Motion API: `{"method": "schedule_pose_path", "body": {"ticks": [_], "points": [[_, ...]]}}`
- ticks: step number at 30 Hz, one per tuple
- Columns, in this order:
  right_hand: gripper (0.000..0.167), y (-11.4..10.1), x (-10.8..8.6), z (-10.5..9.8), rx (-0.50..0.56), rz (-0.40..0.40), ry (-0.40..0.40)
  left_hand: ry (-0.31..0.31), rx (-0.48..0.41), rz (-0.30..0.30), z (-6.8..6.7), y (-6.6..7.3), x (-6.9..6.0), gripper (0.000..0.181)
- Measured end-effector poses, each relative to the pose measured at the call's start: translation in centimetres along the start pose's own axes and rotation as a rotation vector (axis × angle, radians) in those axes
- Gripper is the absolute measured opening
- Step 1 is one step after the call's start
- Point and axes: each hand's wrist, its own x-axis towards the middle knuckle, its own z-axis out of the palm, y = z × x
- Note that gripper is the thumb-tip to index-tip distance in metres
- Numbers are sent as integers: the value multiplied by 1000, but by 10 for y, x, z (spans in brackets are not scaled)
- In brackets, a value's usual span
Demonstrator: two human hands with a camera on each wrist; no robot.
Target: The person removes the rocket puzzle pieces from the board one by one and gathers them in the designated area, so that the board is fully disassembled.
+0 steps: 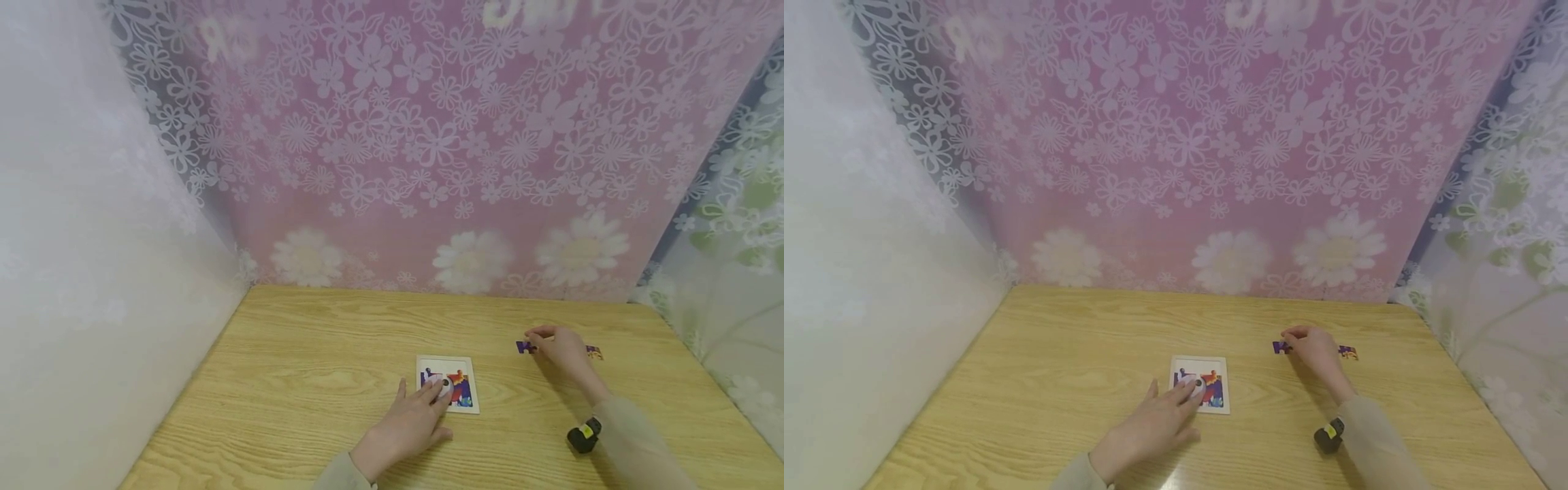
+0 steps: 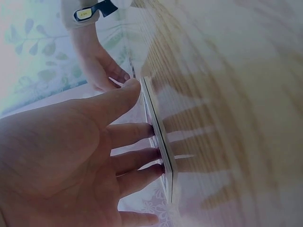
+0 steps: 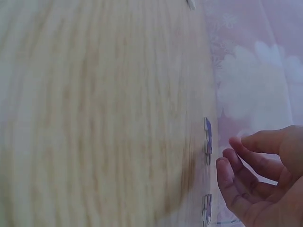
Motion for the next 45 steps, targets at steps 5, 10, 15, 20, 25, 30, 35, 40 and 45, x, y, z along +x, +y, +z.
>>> {"method": "schedule_pose_path", "body": {"ticks": [5,10,15,20,25,30,35,40,45], "points": [[33,-4,-6,0,41,-35,16,16,2,-2,-2,1,-1,66],[32,-12,-13,5,65,-55,21,36,8,-3,-4,1,-1,66],[30,-23,-20,11,98,-76,20,57,0,0,-2,-1,1,63],[28,-34,-24,16,144,-107,12,76,-4,3,1,-2,2,61],[26,-45,-26,23,134,-141,-1,91,16,13,-1,0,2,58],[25,-55,-29,32,120,-179,-33,87,40,44,0,3,1,58],[24,-64,-30,39,107,-211,-53,58,30,52,3,4,1,63],[24,-74,-34,46,98,-228,-87,21,12,48,2,6,0,64],[22,-81,-38,53,95,-225,-116,7,9,42,3,7,0,64]]}}
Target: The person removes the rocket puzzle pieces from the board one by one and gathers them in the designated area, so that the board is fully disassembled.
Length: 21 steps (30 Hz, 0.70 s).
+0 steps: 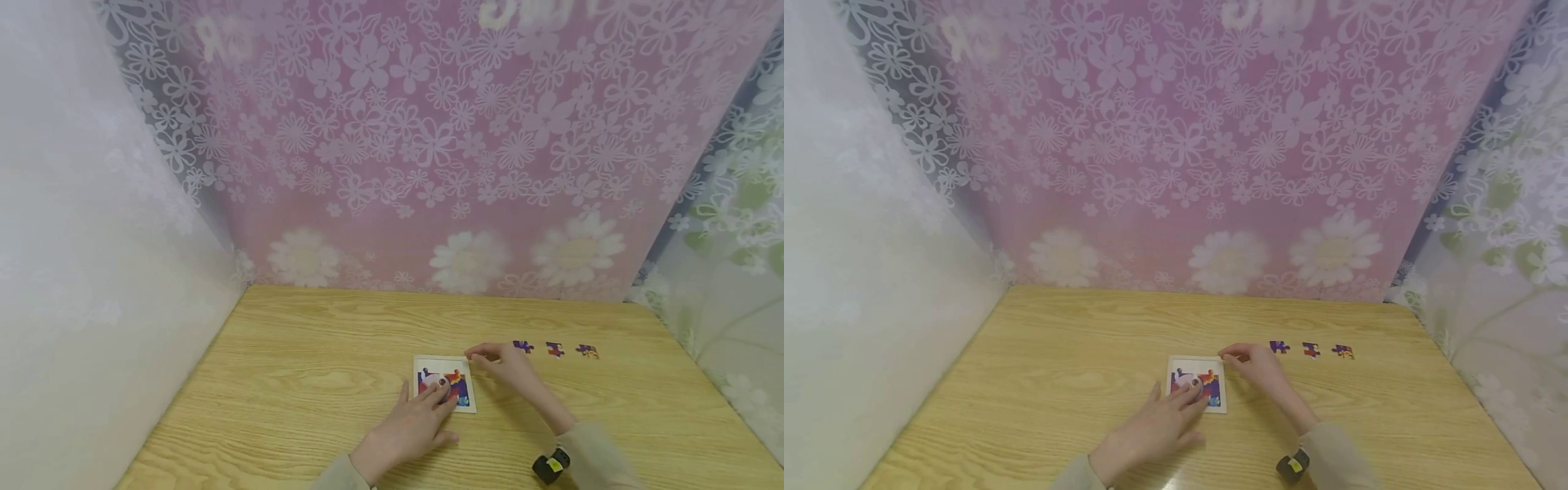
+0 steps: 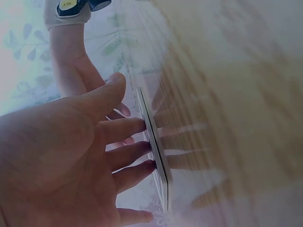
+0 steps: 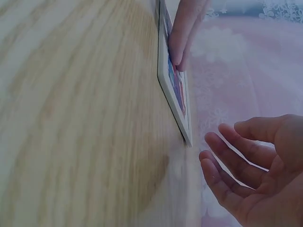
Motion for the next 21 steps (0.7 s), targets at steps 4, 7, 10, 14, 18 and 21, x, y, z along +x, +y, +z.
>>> {"method": "schedule_pose_path", "body": {"ticks": [4,7,10,14,18,21], "points": [[22,-3,1,6,2,4,-13,-2,12,-9,1,0,0,64],[22,-5,1,10,-17,4,-19,-1,22,-11,0,0,0,64],[22,-6,3,14,-22,-7,-29,-2,26,-8,0,0,0,63],[21,-8,3,18,-10,-25,-46,0,30,-2,1,0,0,64],[21,-10,3,20,-7,-17,-59,5,31,3,2,-1,1,64],[21,-10,3,21,-3,-16,-63,6,25,4,2,-1,1,64]]}}
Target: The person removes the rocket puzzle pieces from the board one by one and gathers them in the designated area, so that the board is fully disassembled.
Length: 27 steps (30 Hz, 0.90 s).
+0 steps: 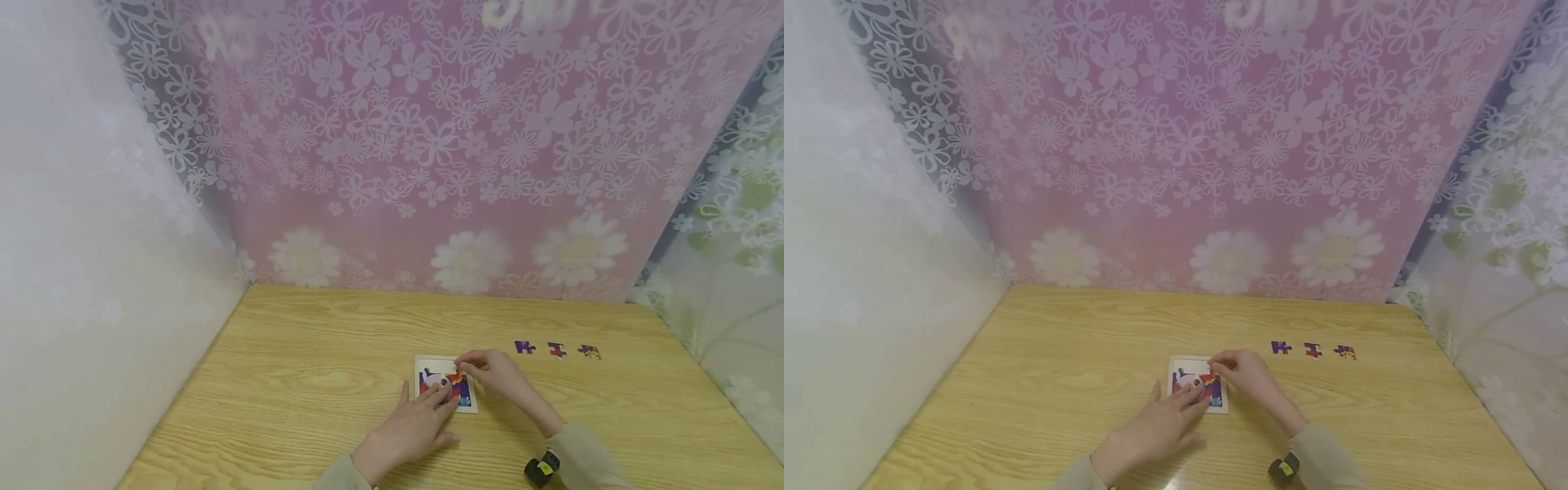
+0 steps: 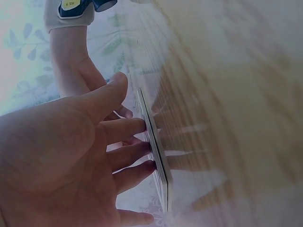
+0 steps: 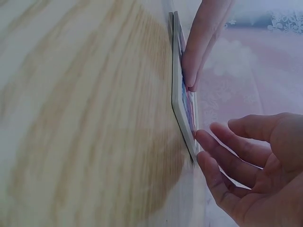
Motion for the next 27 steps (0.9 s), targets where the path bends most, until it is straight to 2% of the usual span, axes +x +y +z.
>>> {"method": "schedule_pose_path", "body": {"ticks": [17,27], "points": [[20,-2,0,2,25,13,22,-9,-15,-11,0,0,0,64],[22,0,-2,-1,88,-97,2,-4,-8,-15,-2,1,0,64]]}}
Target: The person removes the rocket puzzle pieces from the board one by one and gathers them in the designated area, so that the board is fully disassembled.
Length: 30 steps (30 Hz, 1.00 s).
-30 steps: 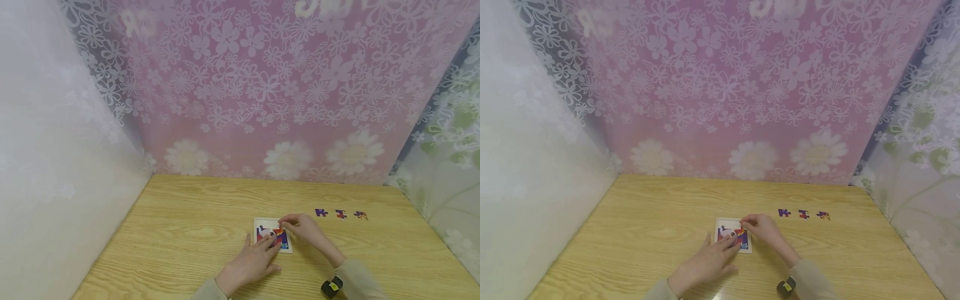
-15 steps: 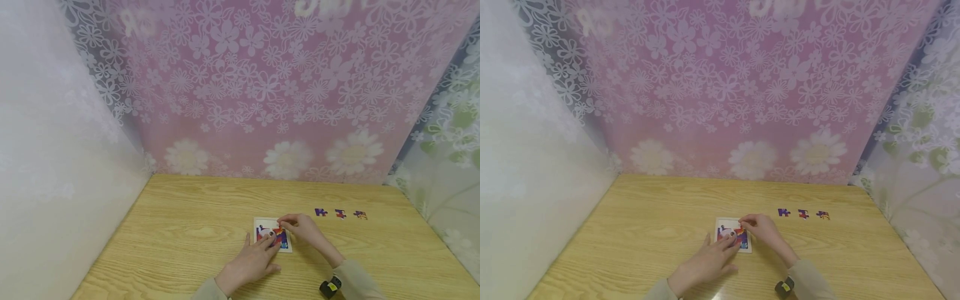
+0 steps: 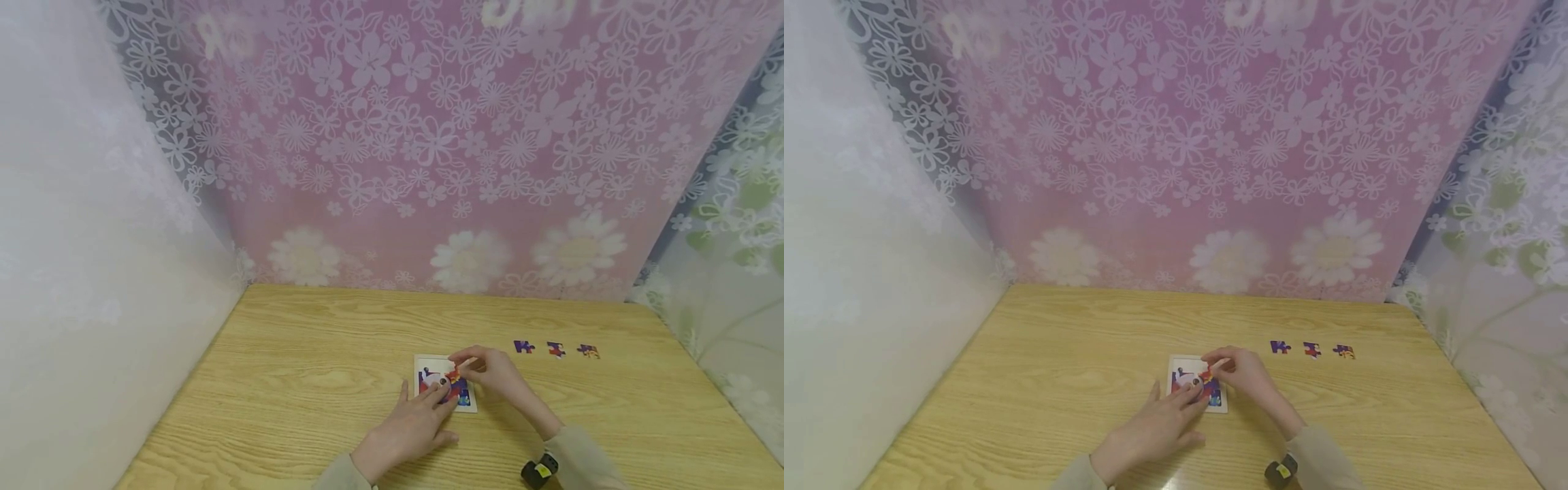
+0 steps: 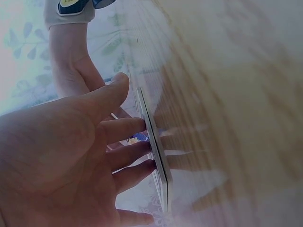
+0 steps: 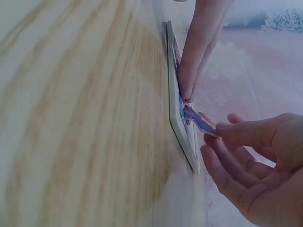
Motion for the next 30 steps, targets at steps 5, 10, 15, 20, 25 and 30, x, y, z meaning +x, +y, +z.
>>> {"method": "schedule_pose_path", "body": {"ticks": [5,10,15,20,25,30], "points": [[28,-1,-2,0,34,-14,-3,6,4,5,-1,0,-1,63],[27,-1,-4,2,67,19,1,8,7,10,1,0,0,63],[27,1,-5,2,86,31,-14,6,4,5,1,0,0,64],[26,2,-5,3,63,31,-30,2,-8,-1,2,0,0,64],[24,1,-5,4,36,30,-21,3,0,2,3,-1,1,65],[24,-1,-5,4,16,32,-6,-3,-4,-1,3,0,1,64]]}}
